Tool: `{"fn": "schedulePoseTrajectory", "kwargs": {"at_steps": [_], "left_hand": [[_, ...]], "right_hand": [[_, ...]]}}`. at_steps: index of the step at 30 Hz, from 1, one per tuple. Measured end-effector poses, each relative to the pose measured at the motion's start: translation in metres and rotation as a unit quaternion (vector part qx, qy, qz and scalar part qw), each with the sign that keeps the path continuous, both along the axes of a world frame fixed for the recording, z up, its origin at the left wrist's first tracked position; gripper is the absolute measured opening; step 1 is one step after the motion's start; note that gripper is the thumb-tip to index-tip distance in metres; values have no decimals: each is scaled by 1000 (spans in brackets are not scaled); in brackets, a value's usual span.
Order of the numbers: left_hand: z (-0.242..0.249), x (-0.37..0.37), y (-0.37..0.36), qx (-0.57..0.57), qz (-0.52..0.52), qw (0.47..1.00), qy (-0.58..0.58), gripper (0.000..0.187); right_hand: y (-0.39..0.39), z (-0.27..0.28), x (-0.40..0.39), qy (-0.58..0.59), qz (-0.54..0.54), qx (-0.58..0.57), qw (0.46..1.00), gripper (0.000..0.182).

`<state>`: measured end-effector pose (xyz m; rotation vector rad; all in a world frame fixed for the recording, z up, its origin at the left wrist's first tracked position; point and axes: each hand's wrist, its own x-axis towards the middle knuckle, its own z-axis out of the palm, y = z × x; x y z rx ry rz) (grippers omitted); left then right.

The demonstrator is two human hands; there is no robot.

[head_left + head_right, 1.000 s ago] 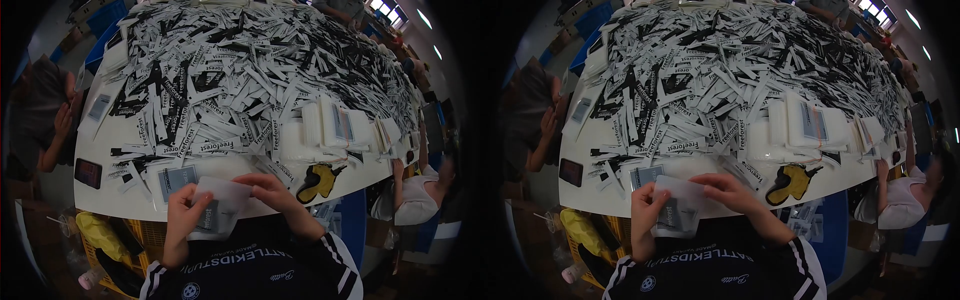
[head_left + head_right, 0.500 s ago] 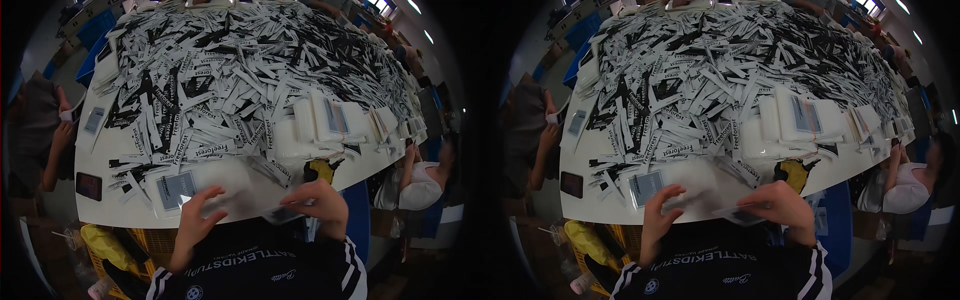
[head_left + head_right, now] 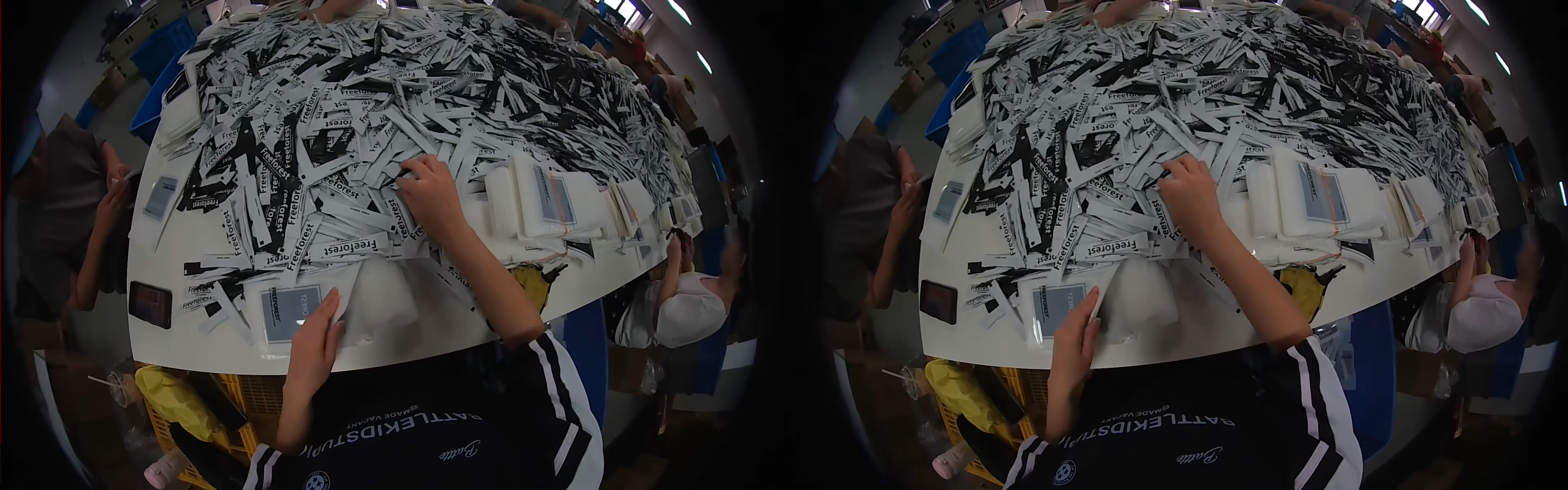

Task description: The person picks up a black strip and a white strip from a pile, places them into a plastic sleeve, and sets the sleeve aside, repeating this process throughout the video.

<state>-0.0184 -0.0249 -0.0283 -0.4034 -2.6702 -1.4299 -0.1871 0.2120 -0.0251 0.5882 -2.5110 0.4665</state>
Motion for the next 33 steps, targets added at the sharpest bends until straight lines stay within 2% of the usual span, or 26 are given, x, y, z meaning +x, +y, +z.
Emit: {"fn": "schedulePoseTrajectory", "kwargs": {"at_steps": [2,3,4,5,6,8,9,11,13,15,16,17,18,19,20,21,22,23,24,26,27,28,29,30,32,33], "left_hand": [[-4,5,1,11,45,999,-18,39],[-5,6,1,23,86,995,-37,35],[-3,5,2,24,85,995,-38,35],[0,2,3,5,58,998,-40,32],[3,1,2,-15,30,999,-41,30],[7,-2,1,-30,-1,998,-46,33],[8,-3,1,-45,-32,997,-52,35],[6,-1,-2,-38,-44,997,-46,37],[7,0,-4,-30,-55,997,-41,39],[15,-1,-5,-56,-81,993,-58,38],[15,-2,-5,-56,-83,993,-57,38],[14,-3,-7,26,-69,991,-111,32],[13,-6,-7,109,-54,979,-163,26],[14,-7,-6,110,-53,979,-164,26],[17,-11,-7,9,-9,982,-186,19],[19,-13,-9,-93,35,974,-204,13],[5,-14,-6,-92,46,988,-117,16],[5,-18,-6,-93,44,988,-115,16],[6,-24,-4,-81,16,987,-139,16],[12,-23,-2,-67,-13,984,-164,18],[22,-18,-3,-5,-41,976,-213,18],[31,-12,-3,56,-69,961,-261,18],[36,-4,3,116,-43,945,-302,20],[32,4,10,114,-43,945,-303,20],[20,15,23,129,-4,973,-192,16],[22,16,28,138,15,972,-187,15]], "right_hand": [[2,10,2,78,81,-100,989,8],[2,15,5,77,81,-99,989,8],[1,19,11,85,66,-248,963,6],[0,23,18,90,49,-391,915,6],[4,29,33,3,67,-516,854,7],[4,46,50,26,135,-620,773,8],[0,56,67,4,115,-686,719,10],[3,49,102,-44,135,-751,645,13],[-7,25,132,-31,66,-693,717,23],[-3,-26,153,-32,45,-476,877,17],[-3,-33,167,-114,33,-488,865,12],[-4,-37,178,-194,20,-496,846,8],[-6,-37,184,-192,20,-496,847,8],[-9,-34,190,-140,10,-532,835,5],[-13,-33,195,-87,-2,-569,817,7],[-12,-38,197,-86,-4,-572,816,7],[-8,-45,198,-157,-5,-497,853,8],[-6,-49,198,-226,-4,-415,881,8],[-6,-44,196,-225,-3,-413,882,8],[-10,-26,195,-230,-21,-489,841,10],[-12,-20,194,-228,-21,-488,842,10],[-16,-16,192,-275,7,-502,820,12],[-21,-10,192,-323,35,-514,794,14],[-31,4,188,-323,34,-515,793,14],[-47,33,171,-370,104,-395,835,17],[-47,31,166,-371,106,-396,833,17]]}}
